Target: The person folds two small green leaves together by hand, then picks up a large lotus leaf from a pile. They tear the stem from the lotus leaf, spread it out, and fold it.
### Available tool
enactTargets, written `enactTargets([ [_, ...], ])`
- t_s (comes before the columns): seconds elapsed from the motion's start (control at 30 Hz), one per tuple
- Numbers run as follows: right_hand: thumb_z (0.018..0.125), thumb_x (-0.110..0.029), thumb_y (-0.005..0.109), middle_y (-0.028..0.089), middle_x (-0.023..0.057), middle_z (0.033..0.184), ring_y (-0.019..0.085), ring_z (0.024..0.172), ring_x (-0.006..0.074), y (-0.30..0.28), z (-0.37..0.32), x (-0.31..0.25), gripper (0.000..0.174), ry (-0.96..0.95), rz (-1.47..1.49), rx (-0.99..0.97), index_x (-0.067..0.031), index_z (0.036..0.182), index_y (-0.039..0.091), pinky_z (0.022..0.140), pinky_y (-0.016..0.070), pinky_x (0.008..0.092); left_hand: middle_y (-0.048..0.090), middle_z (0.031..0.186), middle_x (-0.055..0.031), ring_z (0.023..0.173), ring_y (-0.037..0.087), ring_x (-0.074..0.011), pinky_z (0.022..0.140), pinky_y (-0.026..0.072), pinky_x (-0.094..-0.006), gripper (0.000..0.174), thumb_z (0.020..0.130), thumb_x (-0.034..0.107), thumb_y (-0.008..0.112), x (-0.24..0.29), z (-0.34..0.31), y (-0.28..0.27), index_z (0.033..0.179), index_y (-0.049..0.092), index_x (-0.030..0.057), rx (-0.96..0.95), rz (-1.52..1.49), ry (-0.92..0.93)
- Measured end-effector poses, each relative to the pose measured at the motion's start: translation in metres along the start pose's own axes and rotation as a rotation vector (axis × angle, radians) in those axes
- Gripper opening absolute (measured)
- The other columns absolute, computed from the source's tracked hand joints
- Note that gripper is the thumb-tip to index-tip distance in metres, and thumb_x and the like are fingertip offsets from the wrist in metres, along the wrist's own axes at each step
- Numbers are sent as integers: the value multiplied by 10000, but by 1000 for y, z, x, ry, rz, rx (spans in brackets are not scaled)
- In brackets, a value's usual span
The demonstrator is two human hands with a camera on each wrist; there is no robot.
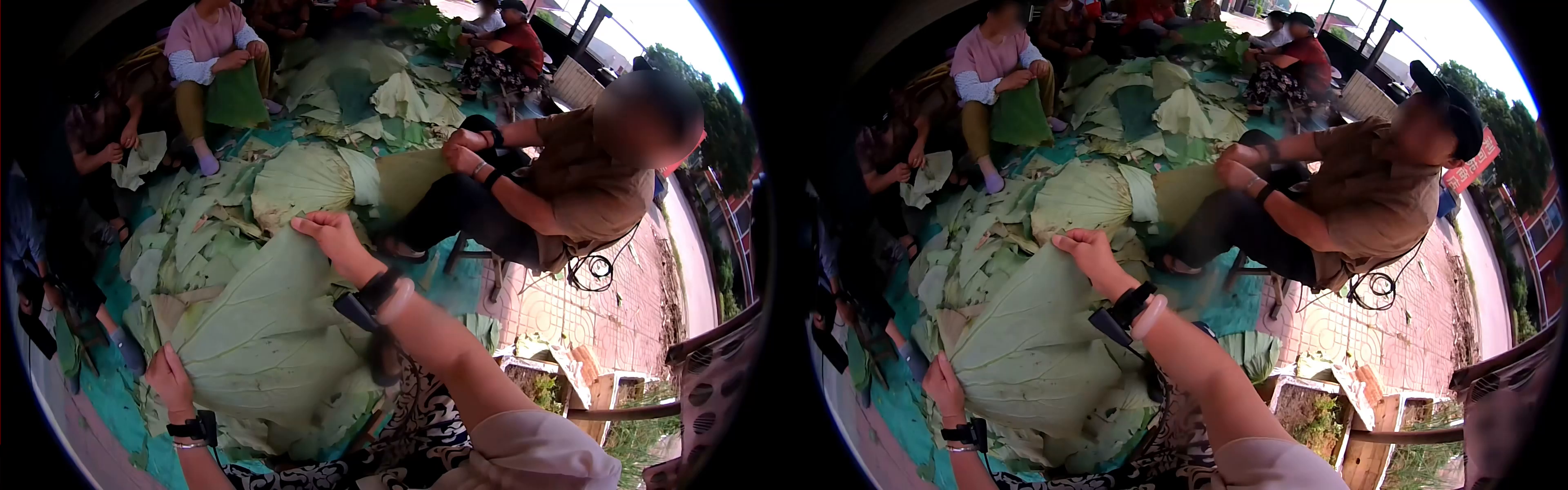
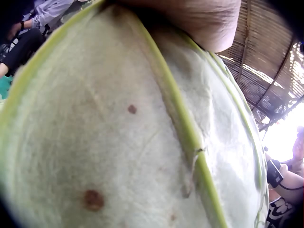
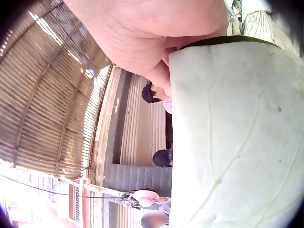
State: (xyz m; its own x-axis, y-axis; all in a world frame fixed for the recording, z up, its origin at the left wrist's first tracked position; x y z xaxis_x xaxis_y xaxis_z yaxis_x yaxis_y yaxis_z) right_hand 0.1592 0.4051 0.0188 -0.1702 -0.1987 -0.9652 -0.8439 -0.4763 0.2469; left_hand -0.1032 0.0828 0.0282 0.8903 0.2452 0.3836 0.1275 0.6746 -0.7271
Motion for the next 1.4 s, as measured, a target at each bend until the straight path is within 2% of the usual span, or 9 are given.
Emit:
enactTargets([
  [0.03, 916, -189, 736, 659, -35, 756, 549, 683, 46, 1, -1, 0, 176, 2, -1, -8, -20, 868, 740, 629, 433, 238, 574, 709, -238, 632, 540, -425, 580, 405, -481, 295, 1018, 149, 484, 0, 0, 0, 839, 606, -51, 19, -5, 8],
  [0.13, 913, -192, 725, 624, -48, 734, 506, 656, 47, 5, 1, 4, 187, 6, 32, 16, -22, 837, 728, 596, 392, 243, 586, 721, -237, 642, 550, -430, 589, 413, -488, 286, 1015, 145, 485, -2, -3, -2, 852, 613, -52, -7, 22, 19],
  [0.23, 911, -190, 727, 623, -49, 735, 506, 662, 47, 5, 1, 5, 184, 8, 15, 12, -20, 842, 728, 599, 390, 243, 591, 723, -236, 648, 554, -432, 596, 419, -493, 283, 1014, 143, 485, -2, -4, -2, 855, 615, -52, 5, 31, 35],
  [0.33, 906, -184, 748, 662, -39, 763, 549, 681, 45, 6, 4, 8, 167, 17, 18, -3, -26, 852, 741, 632, 428, 237, 589, 722, -235, 646, 551, -434, 595, 417, -494, 283, 1014, 143, 486, -3, -4, -5, 851, 614, -50, 1, 38, 36],
  [0.83, 907, -177, 749, 670, -39, 764, 554, 663, 38, 15, 9, 18, 156, 30, 39, -22, -32, 853, 737, 610, 419, 216, 589, 724, -221, 645, 558, -428, 580, 420, -489, 275, 1008, 138, 505, -7, -4, -16, 821, 603, -39, 41, 88, 83],
  [1.03, 916, -167, 736, 661, -42, 740, 545, 647, 34, 18, 4, 10, 164, 35, 18, -33, -35, 819, 730, 598, 416, 218, 599, 753, -223, 648, 557, -426, 584, 414, -475, 266, 1018, 131, 494, -5, -4, -18, 856, 607, -49, 12, 79, 84],
  [1.4, 917, -172, 733, 640, -54, 724, 530, 639, 29, 18, 2, 9, 172, 33, -4, -34, -44, 803, 724, 596, 406, 215, 541, 680, -224, 628, 540, -426, 569, 409, -484, 276, 984, 115, 531, -7, -6, -15, 756, 555, -39, 28, 86, 72],
])
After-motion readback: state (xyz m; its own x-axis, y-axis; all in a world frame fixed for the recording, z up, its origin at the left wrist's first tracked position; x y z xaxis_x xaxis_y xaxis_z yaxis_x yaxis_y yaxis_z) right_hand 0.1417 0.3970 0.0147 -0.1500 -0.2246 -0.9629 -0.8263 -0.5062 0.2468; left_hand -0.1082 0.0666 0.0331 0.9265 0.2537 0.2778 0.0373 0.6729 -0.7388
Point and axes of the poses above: each hand's wrist, its own z-axis towards the middle knuckle, its own y-axis out of the palm, x = y × z, the point moved 5 cm from there along z, towards the middle knuckle
